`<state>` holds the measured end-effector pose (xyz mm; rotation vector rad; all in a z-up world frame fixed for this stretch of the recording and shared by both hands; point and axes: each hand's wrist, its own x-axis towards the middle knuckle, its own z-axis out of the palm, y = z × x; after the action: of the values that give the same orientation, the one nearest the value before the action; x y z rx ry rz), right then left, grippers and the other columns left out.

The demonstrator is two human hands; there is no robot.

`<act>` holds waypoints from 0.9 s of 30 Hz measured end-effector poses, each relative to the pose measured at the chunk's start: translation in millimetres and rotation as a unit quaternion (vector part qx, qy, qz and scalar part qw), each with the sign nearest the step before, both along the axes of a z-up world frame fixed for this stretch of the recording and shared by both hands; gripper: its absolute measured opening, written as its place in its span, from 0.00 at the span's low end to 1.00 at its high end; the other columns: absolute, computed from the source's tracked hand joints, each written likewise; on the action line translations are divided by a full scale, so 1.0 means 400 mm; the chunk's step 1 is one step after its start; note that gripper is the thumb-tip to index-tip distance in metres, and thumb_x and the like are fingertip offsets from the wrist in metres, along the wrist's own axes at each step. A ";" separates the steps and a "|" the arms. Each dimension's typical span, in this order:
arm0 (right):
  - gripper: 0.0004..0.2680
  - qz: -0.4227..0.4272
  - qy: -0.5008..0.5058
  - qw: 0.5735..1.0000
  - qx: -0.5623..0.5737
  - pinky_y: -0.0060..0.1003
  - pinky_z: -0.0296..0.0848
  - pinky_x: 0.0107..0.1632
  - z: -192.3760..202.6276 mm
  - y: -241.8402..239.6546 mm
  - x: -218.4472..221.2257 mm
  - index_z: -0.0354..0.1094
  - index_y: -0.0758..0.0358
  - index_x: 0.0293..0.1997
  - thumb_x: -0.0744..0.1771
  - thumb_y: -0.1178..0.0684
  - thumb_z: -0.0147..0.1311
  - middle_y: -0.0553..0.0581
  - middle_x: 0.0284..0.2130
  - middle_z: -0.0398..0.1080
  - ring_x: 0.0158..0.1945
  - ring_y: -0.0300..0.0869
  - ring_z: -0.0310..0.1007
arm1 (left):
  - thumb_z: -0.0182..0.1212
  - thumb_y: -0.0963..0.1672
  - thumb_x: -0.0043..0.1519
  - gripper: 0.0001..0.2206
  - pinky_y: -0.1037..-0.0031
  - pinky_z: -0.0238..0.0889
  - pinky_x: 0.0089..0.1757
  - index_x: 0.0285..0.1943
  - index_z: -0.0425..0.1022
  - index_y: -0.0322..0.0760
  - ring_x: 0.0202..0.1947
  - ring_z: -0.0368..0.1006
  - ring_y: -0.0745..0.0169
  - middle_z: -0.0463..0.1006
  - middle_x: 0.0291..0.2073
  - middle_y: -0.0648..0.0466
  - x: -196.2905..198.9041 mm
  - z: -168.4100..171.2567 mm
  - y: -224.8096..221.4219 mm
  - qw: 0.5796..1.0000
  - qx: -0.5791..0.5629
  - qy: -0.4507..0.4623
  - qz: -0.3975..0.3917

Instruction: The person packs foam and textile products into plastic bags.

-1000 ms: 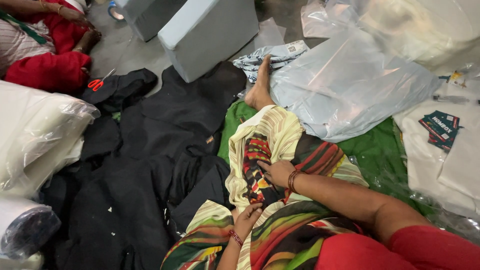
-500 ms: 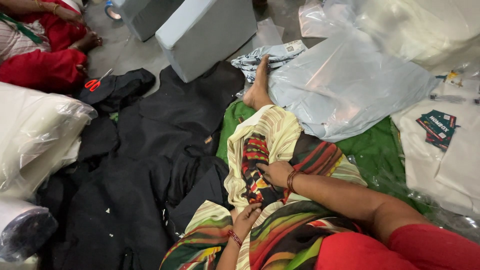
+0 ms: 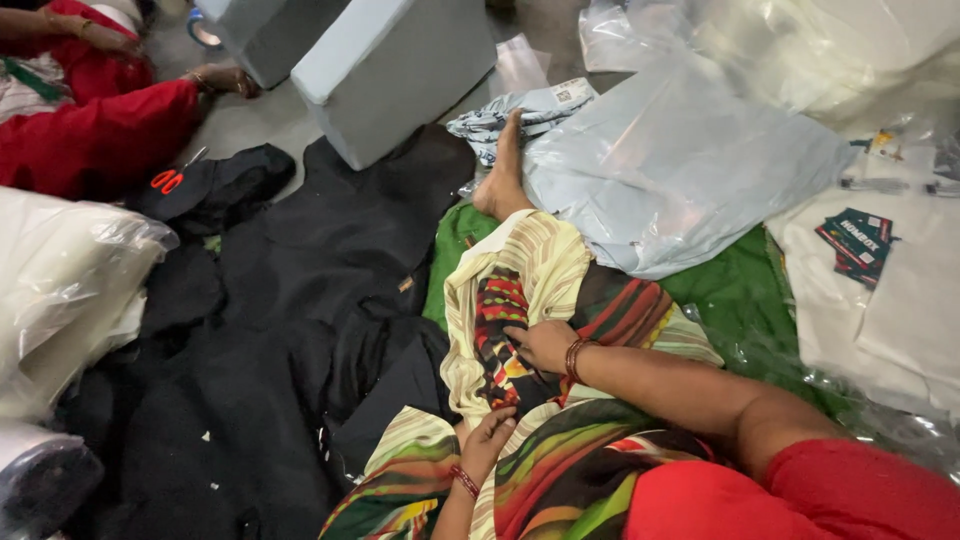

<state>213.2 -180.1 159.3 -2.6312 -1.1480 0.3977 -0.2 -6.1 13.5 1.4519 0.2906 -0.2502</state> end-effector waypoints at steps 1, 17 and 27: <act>0.21 0.004 0.011 1.000 -0.017 0.56 0.73 0.39 0.005 0.001 0.000 0.59 0.45 0.70 0.67 0.46 0.52 0.61 0.26 0.75 0.33 0.58 0.76 | 0.61 0.44 0.67 0.17 0.80 0.64 0.51 0.63 0.76 0.33 0.49 0.72 0.72 0.80 0.49 0.57 -0.001 -0.013 0.002 1.000 -0.024 -0.016 0.004; 0.20 0.008 0.002 1.000 -0.025 0.55 0.74 0.39 -0.002 0.003 0.003 0.60 0.45 0.70 0.67 0.44 0.52 0.61 0.27 0.75 0.33 0.58 0.76 | 0.62 0.44 0.66 0.17 0.82 0.64 0.48 0.63 0.76 0.32 0.46 0.71 0.74 0.79 0.47 0.59 -0.005 -0.007 0.005 1.000 -0.009 -0.004 0.006; 0.21 0.006 0.023 0.999 -0.040 0.55 0.74 0.41 0.010 0.003 0.002 0.58 0.45 0.71 0.67 0.44 0.52 0.62 0.28 0.76 0.35 0.57 0.77 | 0.61 0.44 0.66 0.17 0.82 0.64 0.50 0.63 0.76 0.32 0.47 0.71 0.74 0.80 0.47 0.59 -0.003 0.006 0.004 1.000 0.006 -0.005 0.003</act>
<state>214.1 -178.8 163.2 -2.6692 -1.1560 0.5148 -1.5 -4.4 15.9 1.4641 0.2889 -0.2374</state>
